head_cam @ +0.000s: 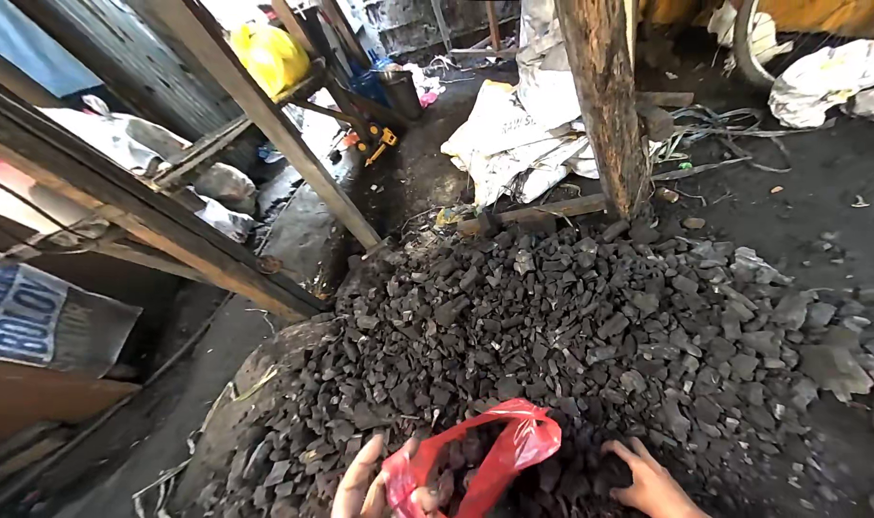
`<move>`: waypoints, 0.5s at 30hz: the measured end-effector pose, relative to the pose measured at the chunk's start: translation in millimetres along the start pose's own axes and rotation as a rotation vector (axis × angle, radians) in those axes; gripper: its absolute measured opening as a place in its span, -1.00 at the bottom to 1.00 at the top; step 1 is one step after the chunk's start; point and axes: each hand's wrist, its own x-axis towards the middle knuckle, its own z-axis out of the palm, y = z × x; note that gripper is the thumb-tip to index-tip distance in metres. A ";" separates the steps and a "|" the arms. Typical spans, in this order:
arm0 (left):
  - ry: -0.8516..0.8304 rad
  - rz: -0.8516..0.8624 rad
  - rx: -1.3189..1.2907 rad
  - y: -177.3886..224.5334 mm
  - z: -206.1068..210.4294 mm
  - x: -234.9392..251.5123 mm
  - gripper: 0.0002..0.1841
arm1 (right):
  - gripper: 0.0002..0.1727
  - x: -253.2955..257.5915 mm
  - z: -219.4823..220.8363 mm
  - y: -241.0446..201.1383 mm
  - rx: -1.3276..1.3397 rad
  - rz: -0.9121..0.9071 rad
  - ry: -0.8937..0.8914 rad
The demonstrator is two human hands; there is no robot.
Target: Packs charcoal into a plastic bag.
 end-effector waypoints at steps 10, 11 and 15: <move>-0.222 -0.124 0.182 -8.0 68.1 -19.5 -0.20 | -0.42 -88.1 -76.6 -106.8 0.961 -0.753 -0.151; -0.244 -0.130 0.173 -5.7 72.7 -22.0 -0.19 | -0.45 -95.2 -77.1 -121.9 0.818 -0.864 -0.157; -0.301 -0.118 0.120 2.3 87.7 -32.5 -0.17 | -0.44 -105.4 -62.6 -152.8 -0.089 -0.823 0.005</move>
